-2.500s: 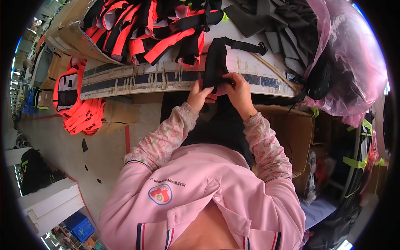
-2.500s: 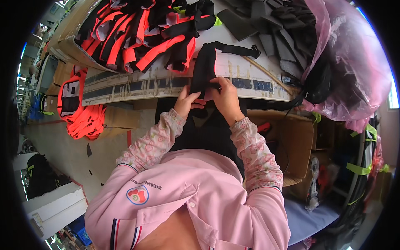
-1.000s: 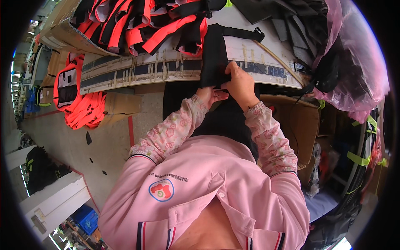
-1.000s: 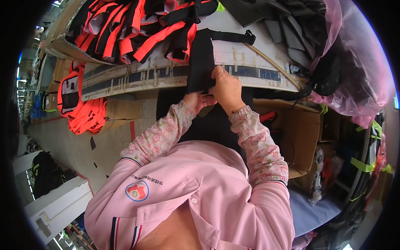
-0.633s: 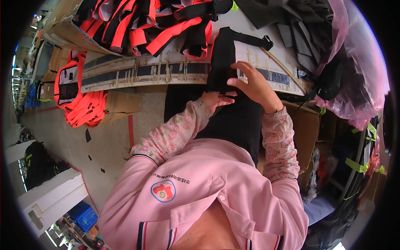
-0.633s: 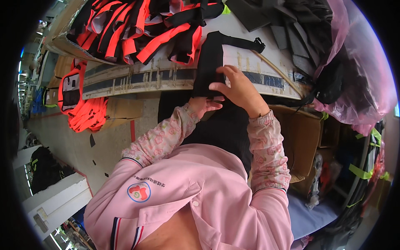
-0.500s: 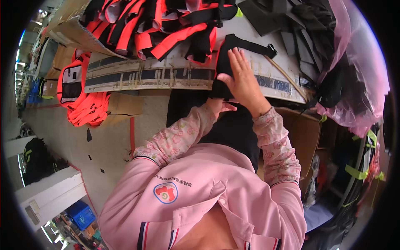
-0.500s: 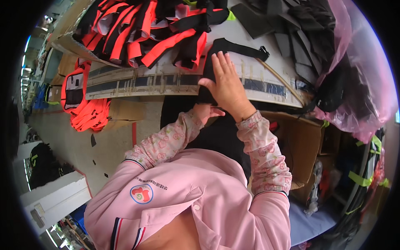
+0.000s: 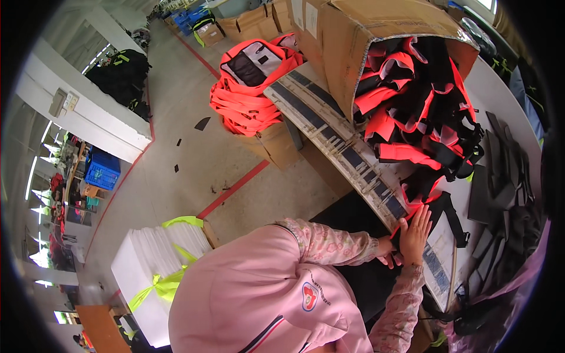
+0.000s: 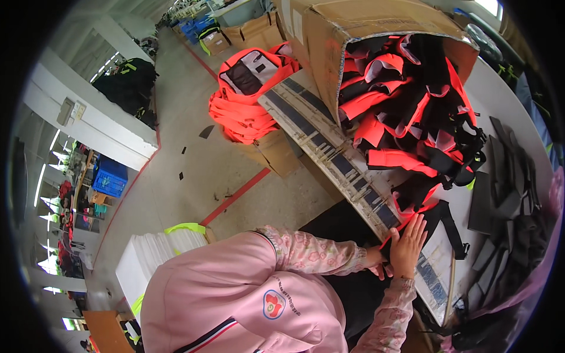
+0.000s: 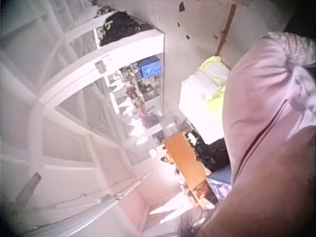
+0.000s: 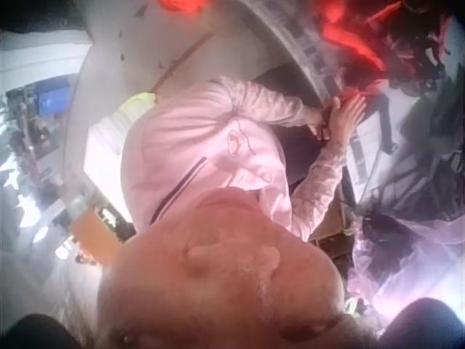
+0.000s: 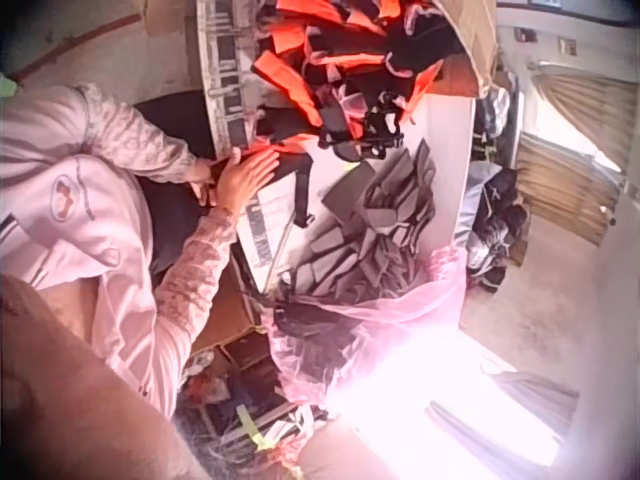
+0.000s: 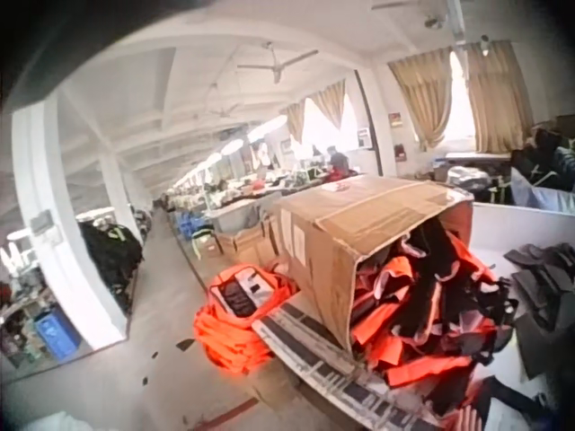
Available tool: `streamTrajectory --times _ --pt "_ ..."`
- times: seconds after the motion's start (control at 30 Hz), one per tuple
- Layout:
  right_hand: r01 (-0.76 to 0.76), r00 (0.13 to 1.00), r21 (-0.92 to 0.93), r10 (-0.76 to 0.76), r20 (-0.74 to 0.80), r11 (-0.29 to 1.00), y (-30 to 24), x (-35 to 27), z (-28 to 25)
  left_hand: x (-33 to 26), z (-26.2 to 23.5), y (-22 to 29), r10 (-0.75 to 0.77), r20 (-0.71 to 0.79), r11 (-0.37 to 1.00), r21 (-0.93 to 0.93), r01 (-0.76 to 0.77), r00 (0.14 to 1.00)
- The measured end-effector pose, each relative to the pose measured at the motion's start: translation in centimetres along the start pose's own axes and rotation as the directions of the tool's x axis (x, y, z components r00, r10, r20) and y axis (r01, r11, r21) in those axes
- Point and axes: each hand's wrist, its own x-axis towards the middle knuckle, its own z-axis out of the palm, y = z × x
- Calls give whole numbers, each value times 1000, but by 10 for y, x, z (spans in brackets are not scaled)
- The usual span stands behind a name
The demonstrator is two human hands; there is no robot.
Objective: Assembling components of high-visibility safety vests or life jackets by inserting foam pads and securing straps.
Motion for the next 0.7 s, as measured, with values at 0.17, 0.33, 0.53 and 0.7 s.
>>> streamTrajectory --times 0.17,0.33,0.53,0.7 --pt "94 981 184 -59 -187 978 15 2 2 -2 1 7 -84 63 994 -63 88 994" --pt "4 919 450 174 -355 893 54 -25 -54 -28 2 30 19 -97 991 -130 -31 995" --pt "-648 728 -102 574 -374 755 180 -151 -61 -24 2 29 -38 14 994 -101 39 999" --pt "-577 817 -322 540 -202 751 183 -165 -57 -26 4 19 22 17 991 -133 -20 1000"
